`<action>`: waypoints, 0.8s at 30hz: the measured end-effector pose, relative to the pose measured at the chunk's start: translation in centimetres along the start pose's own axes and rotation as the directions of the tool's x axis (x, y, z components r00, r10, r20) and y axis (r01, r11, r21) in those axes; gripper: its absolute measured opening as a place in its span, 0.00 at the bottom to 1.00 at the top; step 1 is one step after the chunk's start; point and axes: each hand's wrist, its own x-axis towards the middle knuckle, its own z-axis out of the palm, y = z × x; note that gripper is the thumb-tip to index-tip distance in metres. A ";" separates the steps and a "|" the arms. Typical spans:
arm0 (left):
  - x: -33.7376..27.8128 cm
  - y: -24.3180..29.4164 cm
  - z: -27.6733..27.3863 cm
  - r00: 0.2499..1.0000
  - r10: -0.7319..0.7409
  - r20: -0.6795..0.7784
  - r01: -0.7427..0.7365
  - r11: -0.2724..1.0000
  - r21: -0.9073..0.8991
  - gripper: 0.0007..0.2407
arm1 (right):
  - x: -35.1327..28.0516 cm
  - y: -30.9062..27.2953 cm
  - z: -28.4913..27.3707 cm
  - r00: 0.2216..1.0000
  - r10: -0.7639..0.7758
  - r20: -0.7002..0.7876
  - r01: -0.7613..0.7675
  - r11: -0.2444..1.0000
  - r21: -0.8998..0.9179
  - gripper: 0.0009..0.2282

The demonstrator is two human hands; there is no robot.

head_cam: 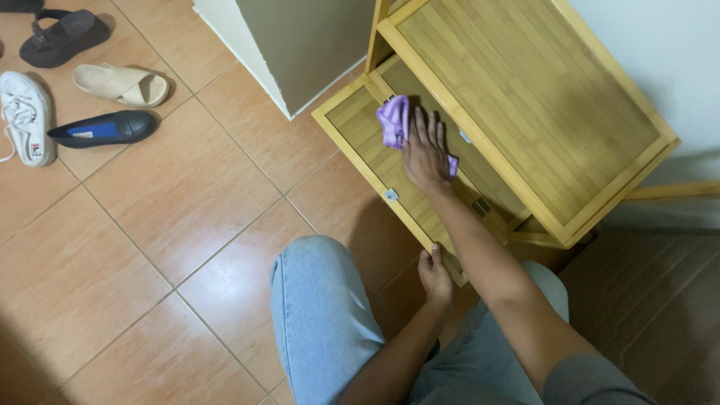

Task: The person kneels on the floor and wipes the top and front of a wooden nightstand with a purple cloth. They open the drawer to wipe the inside and then close it. The person then stands and wipes the vertical and horizontal bars of a wooden clothing rack.

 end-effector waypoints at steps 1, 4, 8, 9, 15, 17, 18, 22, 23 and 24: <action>0.2 -0.3 -0.1 1.000 -0.004 0.000 0.004 1.000 0.006 0.17 | -0.4 0.3 0.9 1.000 0.006 0.002 -0.006 1.000 0.003 0.27; 1.9 -2.7 -0.4 1.000 0.022 -0.018 -0.021 0.999 0.039 0.15 | -2.9 2.1 2.5 0.997 -0.041 -0.070 0.045 0.997 0.059 0.24; 3.1 -3.4 -0.4 1.000 -0.021 -0.020 0.021 0.999 -0.043 0.20 | -11.6 3.0 -2.4 0.995 -0.101 -0.016 0.099 0.991 -0.084 0.24; 2.8 -1.5 -0.1 0.997 -0.074 -0.015 0.072 0.992 -0.100 0.21 | -13.6 2.3 -4.8 0.993 -0.112 -0.036 0.091 0.922 -0.376 0.27; 3.8 -1.2 0.3 0.993 -0.113 0.027 0.115 0.914 -0.389 0.28 | -25.7 3.9 -3.9 0.778 0.290 0.557 -0.069 0.921 -0.383 0.11; 6.6 -5.8 -0.2 0.994 -0.108 0.015 0.105 0.922 -0.372 0.29 | -27.5 4.7 -2.1 0.813 0.204 0.546 -0.068 0.963 -0.260 0.08; 8.0 -8.1 -0.5 0.995 -0.099 0.006 0.094 0.931 -0.354 0.31 | -28.5 5.0 -1.1 0.846 0.122 0.519 -0.060 0.989 -0.133 0.06; 11.3 -13.3 -1.6 0.897 0.189 0.399 0.164 0.696 -0.699 0.35 | -25.0 3.1 -2.7 0.939 0.058 0.340 -0.063 0.998 0.002 0.07; 9.5 -10.2 -1.0 0.934 0.121 0.336 0.131 0.760 -0.636 0.31 | -22.6 1.1 -6.0 0.915 0.240 0.324 -0.314 0.928 0.199 0.08; 7.7 -7.0 -0.5 0.963 0.058 0.262 0.104 0.818 -0.566 0.30 | -20.1 -1.0 -9.3 0.845 0.408 0.347 -0.524 0.760 0.383 0.09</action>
